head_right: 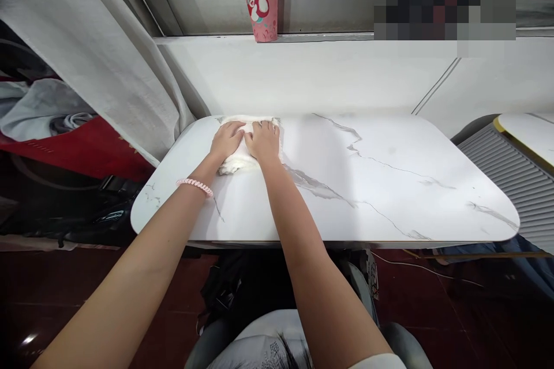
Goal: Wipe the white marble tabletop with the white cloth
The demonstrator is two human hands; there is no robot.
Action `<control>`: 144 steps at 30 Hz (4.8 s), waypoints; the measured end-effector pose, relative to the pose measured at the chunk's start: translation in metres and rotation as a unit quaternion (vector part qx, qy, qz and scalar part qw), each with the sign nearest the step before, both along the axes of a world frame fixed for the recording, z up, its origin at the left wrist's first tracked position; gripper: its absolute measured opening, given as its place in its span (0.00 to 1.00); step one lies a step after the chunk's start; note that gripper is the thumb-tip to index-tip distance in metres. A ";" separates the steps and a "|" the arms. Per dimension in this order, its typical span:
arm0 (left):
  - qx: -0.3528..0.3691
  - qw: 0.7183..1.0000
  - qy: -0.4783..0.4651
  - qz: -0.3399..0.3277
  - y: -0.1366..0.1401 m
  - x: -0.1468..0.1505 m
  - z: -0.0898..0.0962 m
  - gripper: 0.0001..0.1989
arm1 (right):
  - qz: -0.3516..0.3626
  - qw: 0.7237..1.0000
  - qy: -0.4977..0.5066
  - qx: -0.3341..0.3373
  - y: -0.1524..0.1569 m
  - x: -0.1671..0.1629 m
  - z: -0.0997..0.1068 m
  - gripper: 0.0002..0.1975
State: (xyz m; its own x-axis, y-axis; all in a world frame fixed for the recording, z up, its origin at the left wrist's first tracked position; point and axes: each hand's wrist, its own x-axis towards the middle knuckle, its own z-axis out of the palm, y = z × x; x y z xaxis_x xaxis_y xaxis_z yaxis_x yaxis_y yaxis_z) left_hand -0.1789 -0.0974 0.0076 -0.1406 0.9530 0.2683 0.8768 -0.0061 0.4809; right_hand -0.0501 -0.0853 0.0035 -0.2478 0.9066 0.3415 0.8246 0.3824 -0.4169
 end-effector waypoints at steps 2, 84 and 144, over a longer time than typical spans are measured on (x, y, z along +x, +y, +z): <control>-0.003 1.000 -0.003 0.002 -0.011 0.005 0.001 0.20 | 0.001 1.000 0.002 -0.001 -0.010 0.005 0.000 0.15; 0.000 0.998 0.063 0.023 0.090 0.156 0.004 0.20 | -0.089 0.996 0.018 -0.010 0.112 0.119 0.000 0.09; 0.002 0.997 0.073 0.001 -0.064 0.204 0.002 0.21 | -0.112 0.993 -0.037 -0.009 -0.056 0.164 0.008 0.13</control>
State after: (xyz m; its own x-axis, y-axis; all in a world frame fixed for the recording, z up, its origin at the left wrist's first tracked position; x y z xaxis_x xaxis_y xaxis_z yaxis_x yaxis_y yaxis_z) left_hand 0.0247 -0.1619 0.0095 -0.1020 0.9517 0.2896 0.9375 -0.0054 0.3481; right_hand 0.1135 -0.1409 0.0111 -0.0640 0.9476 0.3131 0.9169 0.1797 -0.3564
